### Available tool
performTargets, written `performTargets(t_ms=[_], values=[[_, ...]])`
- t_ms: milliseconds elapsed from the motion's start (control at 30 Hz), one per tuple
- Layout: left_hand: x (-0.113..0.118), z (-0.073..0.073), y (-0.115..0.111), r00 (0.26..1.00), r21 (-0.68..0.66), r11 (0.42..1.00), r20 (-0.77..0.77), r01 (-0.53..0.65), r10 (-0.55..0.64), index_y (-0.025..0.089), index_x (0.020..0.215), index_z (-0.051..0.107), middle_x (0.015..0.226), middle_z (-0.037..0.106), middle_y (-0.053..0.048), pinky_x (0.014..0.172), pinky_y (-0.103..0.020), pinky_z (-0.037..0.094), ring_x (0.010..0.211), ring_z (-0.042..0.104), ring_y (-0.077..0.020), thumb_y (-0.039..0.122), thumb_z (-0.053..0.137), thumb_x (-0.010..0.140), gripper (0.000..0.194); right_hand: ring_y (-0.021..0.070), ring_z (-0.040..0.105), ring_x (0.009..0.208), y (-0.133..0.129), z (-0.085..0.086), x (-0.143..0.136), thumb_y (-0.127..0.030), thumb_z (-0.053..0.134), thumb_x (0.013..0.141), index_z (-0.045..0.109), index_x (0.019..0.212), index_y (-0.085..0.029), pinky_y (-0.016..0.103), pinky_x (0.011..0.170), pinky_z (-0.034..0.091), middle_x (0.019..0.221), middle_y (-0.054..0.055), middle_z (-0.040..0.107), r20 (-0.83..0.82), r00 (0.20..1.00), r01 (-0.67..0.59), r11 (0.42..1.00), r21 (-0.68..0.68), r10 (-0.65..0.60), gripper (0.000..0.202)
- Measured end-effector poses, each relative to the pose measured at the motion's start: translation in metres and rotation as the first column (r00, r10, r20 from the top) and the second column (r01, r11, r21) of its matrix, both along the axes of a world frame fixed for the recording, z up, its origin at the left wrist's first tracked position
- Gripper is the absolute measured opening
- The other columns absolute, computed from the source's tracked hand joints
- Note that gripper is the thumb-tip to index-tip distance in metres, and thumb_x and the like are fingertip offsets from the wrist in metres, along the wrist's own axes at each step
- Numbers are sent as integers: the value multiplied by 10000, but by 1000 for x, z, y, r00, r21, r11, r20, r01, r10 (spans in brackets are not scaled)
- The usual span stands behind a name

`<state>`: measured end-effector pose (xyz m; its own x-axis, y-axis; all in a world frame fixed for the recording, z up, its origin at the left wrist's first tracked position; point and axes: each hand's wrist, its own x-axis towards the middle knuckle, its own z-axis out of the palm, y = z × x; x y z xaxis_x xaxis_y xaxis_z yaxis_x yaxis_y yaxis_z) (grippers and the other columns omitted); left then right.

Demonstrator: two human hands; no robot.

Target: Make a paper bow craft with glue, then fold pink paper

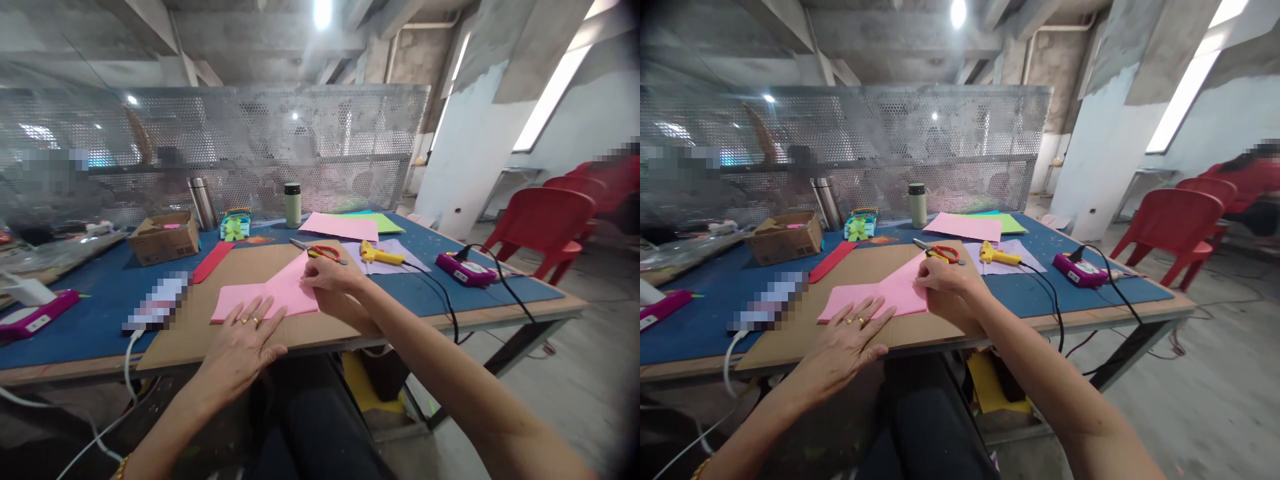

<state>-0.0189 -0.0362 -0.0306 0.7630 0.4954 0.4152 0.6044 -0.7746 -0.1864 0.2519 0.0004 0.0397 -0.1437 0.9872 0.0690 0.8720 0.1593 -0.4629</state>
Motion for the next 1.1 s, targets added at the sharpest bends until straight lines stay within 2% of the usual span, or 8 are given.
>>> performTargets(t_ms=[100,267,367,567,800,1100], values=[[0,1,0,1000,-11,1000,-4,-6,6,293,1520,419,1570,423,-90,1137,-519,333,1438,390,-309,629,319,987,638,115,566,679,-3,1,-1,-255,694,804,693,880,-148,205,552,381,784,15,669,-61,998,-4,1000,-10,3,131],[0,1,0,1000,-23,1000,-3,-9,9,286,1518,422,1559,440,-95,1143,-514,327,1438,393,-302,632,311,987,644,81,500,554,-11,2,-3,-202,723,774,645,1128,-119,199,486,373,718,-38,570,-311,950,-30,990,-137,-14,372],[0,2,-1,1000,-29,1000,-13,-11,10,270,1525,412,1565,429,-101,1139,-528,330,1443,384,-310,632,294,989,657,82,494,519,-17,-1,-1,-193,726,766,601,1214,-121,202,478,376,666,-65,545,-365,931,-36,983,-181,-33,471],[0,3,-2,1000,-45,999,-14,-16,15,274,1543,373,1587,393,-95,1148,-522,318,1461,354,-303,632,287,991,663,116,539,534,-30,-3,2,-231,692,805,531,1307,-121,224,497,390,637,-56,604,-287,958,-73,975,-211,10,538],[0,3,-2,999,-56,998,-36,-30,28,263,1549,365,1607,352,-108,1155,-512,312,1477,327,-302,631,278,994,671,110,548,566,-33,-5,1,-224,692,795,568,1267,-165,220,525,378,656,-57,618,-156,984,-93,993,-68,82,491],[0,2,-1,999,-35,999,-34,-26,24,261,1544,374,1600,366,-109,1159,-489,309,1474,338,-284,629,284,994,667,124,547,640,-41,-7,-2,-201,644,790,587,1259,-152,223,561,374,749,-22,636,-87,991,-101,995,-15,99,475]])
